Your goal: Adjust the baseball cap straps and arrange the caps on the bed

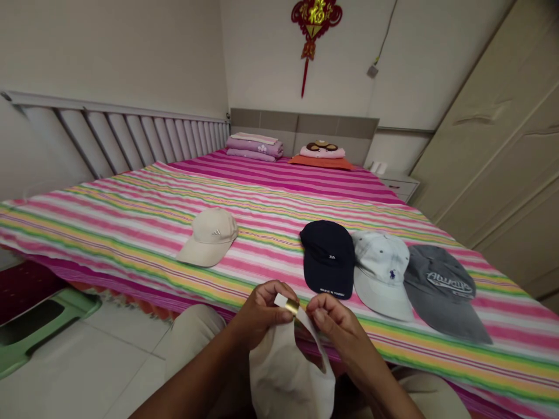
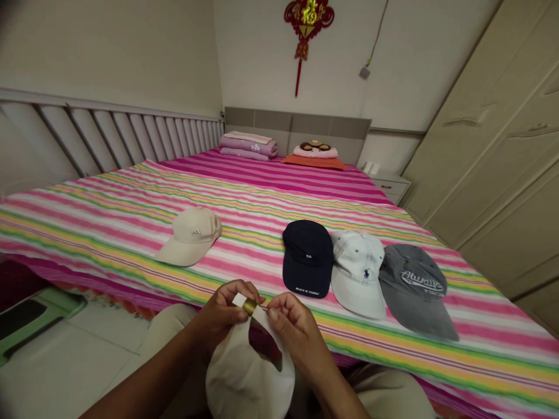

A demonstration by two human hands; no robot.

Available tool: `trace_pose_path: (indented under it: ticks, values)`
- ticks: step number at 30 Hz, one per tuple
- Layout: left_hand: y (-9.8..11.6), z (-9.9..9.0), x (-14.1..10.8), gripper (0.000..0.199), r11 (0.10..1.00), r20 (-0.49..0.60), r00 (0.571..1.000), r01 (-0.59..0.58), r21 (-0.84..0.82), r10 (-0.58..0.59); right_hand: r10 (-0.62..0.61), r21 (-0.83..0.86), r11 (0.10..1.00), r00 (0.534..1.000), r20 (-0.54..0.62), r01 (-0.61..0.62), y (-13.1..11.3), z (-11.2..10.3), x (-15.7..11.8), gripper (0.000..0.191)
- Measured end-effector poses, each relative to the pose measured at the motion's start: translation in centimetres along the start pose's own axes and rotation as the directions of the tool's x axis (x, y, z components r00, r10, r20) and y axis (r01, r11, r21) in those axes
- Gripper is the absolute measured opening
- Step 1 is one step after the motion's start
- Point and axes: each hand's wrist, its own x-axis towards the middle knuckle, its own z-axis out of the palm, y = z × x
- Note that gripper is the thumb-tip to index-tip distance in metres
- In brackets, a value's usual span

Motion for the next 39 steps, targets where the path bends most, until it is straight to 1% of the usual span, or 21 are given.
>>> trace_pose_path:
  ticks: [2,5,7,10,14,18,23,27,29,31,33,35,39]
  values:
    - [0.0,-0.2,0.0,0.027,1.0,-0.021,1.0,0.001,-0.02,-0.001,0.024,-0.072,0.997,0.999,0.023,-0.022,0.4,-0.4,0.1,0.035]
    - [0.0,-0.3,-0.1,0.026,0.998,-0.002,0.999,0.036,0.043,-0.036,0.038,-0.103,0.994,0.999,-0.002,-0.037,0.8,-0.4,0.1,0.035]
    - [0.0,-0.3,-0.1,0.025,0.99,0.021,0.998,0.061,0.126,-0.064,0.044,-0.076,0.996,0.999,-0.024,-0.045,0.8,-0.2,0.2,0.035]
    - [-0.2,-0.3,0.0,0.026,0.976,0.05,0.996,0.065,0.209,-0.077,0.056,-0.031,0.998,0.998,-0.012,-0.057,0.7,0.2,0.2,0.034]
    - [-0.2,-0.5,0.0,0.027,0.969,0.061,0.995,0.057,0.238,-0.074,0.076,0.019,0.997,0.997,-0.016,-0.075,0.4,0.4,0.1,0.032]
    - [0.2,-0.6,-0.1,0.029,0.957,0.078,0.989,0.101,0.272,-0.126,0.106,0.038,0.994,0.994,-0.031,-0.105,0.1,0.4,0.1,0.031]
    - [0.8,-1.0,0.0,0.042,0.96,0.155,0.971,0.142,0.242,-0.183,0.119,0.09,0.989,0.991,-0.058,-0.113,0.1,0.4,0.4,0.03]
    - [1.7,-1.0,0.4,0.037,0.944,0.153,0.959,0.191,0.269,-0.238,0.099,0.111,0.989,0.994,-0.051,-0.093,0.2,0.3,0.7,0.027]
    - [2.2,-1.0,0.7,0.036,0.912,0.145,0.937,0.262,0.316,-0.319,0.1,0.106,0.99,0.994,-0.044,-0.095,0.2,0.3,0.8,0.024]
    - [2.6,-1.1,1.0,0.032,0.851,0.138,0.891,0.354,0.389,-0.433,0.101,0.088,0.991,0.994,-0.048,-0.097,0.1,0.3,0.9,0.023]
    - [2.8,-1.0,1.2,0.029,0.802,0.12,0.853,0.418,0.427,-0.508,0.101,0.063,0.993,0.993,-0.059,-0.097,0.0,0.3,1.0,0.021]
    - [2.8,-0.9,1.2,0.028,0.789,0.097,0.841,0.452,0.416,-0.533,0.095,0.035,0.995,0.993,-0.07,-0.093,-0.1,0.4,1.1,0.021]
    - [2.3,-0.3,1.1,0.026,0.805,0.047,0.849,0.48,0.348,-0.526,0.071,-0.057,0.995,0.994,-0.088,-0.076,-0.3,0.6,1.0,0.024]
